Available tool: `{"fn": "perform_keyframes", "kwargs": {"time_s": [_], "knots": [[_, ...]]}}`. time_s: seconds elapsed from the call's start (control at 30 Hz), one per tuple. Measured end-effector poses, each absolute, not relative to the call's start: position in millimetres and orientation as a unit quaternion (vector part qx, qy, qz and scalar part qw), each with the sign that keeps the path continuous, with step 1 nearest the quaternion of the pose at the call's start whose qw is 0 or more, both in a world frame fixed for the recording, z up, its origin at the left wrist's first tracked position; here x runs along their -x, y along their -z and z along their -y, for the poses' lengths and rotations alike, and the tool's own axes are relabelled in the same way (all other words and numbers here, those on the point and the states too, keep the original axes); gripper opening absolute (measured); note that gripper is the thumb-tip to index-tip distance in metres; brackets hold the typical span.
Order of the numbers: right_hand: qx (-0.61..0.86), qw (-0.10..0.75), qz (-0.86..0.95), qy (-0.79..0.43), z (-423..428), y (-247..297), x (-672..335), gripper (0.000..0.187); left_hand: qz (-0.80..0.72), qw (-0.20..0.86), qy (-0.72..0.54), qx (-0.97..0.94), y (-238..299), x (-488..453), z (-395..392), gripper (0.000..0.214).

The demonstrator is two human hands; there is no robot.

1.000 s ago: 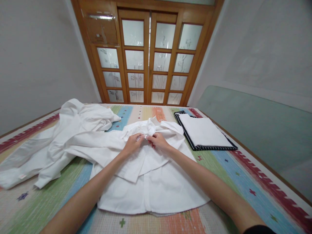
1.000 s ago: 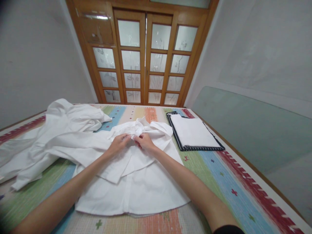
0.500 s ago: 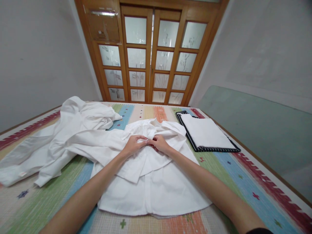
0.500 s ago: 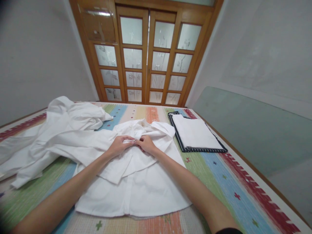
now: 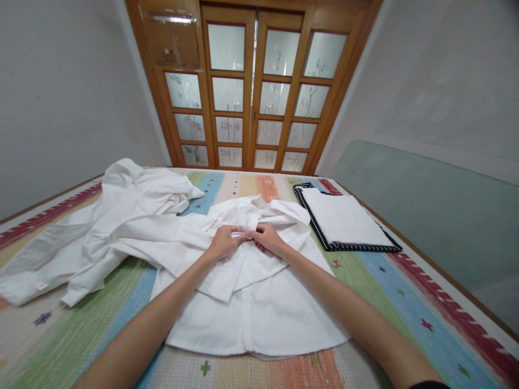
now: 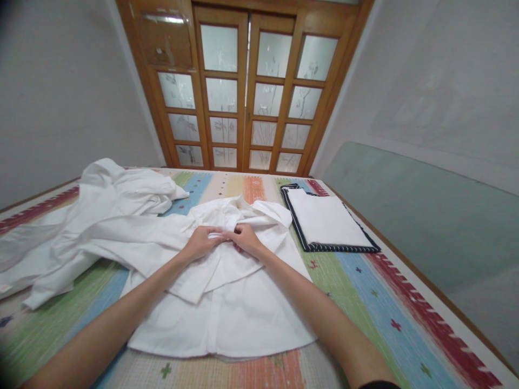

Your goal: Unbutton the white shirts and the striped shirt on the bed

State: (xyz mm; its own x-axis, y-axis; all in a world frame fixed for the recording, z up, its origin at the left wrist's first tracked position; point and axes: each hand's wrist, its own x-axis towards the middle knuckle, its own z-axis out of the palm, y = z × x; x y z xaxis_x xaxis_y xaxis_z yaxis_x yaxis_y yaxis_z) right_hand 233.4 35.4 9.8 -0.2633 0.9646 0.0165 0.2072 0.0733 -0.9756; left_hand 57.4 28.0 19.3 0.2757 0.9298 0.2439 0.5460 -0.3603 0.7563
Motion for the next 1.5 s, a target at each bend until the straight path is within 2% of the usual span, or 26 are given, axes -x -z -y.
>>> {"fn": "perform_keyframes", "kwargs": {"time_s": [0.2,0.63,0.8,0.97,1.1,1.23,1.37,1.43,1.5], "knots": [[0.467,0.4,0.647,-0.451,-33.5,-7.7,-231.3,0.041,-0.493,0.281,-0.353,-0.744,-16.9,-61.1,-27.3,0.02],[0.484,0.458,0.656,-0.355,-33.3,-2.3,-225.7,0.047,-0.497,0.3,-0.371,-0.725,-21.6,-62.3,-19.8,0.018],[0.482,0.469,0.661,-0.334,-34.0,-0.7,-226.2,0.043,-0.491,0.357,-0.402,-0.686,-23.3,-59.5,-17.4,0.032],[0.494,0.482,0.615,-0.381,-31.7,-2.2,-224.6,0.032,-0.512,0.397,-0.433,-0.626,-21.5,-56.8,-17.1,0.043],[0.497,0.515,0.548,-0.433,-34.7,-8.5,-230.0,0.027,-0.5,0.332,-0.457,-0.656,-34.9,-47.5,-19.9,0.038],[0.517,0.611,0.411,-0.436,-49.5,-30.3,-251.4,0.021,-0.502,0.246,-0.502,-0.66,-61.0,-27.4,-21.7,0.031],[0.466,0.686,0.306,-0.467,-58.2,-66.1,-269.4,0.018,-0.495,0.202,-0.533,-0.655,-87.9,-15.3,-17.1,0.028],[0.424,0.671,0.334,-0.508,-52.3,-81.3,-268.6,0.02,-0.488,0.175,-0.549,-0.656,-98.6,-17.3,-13.9,0.026],[0.396,0.59,0.447,-0.544,-39.4,-90.4,-260.7,0.027,-0.48,0.14,-0.561,-0.66,-106.6,-23.2,-12.0,0.024]]}}
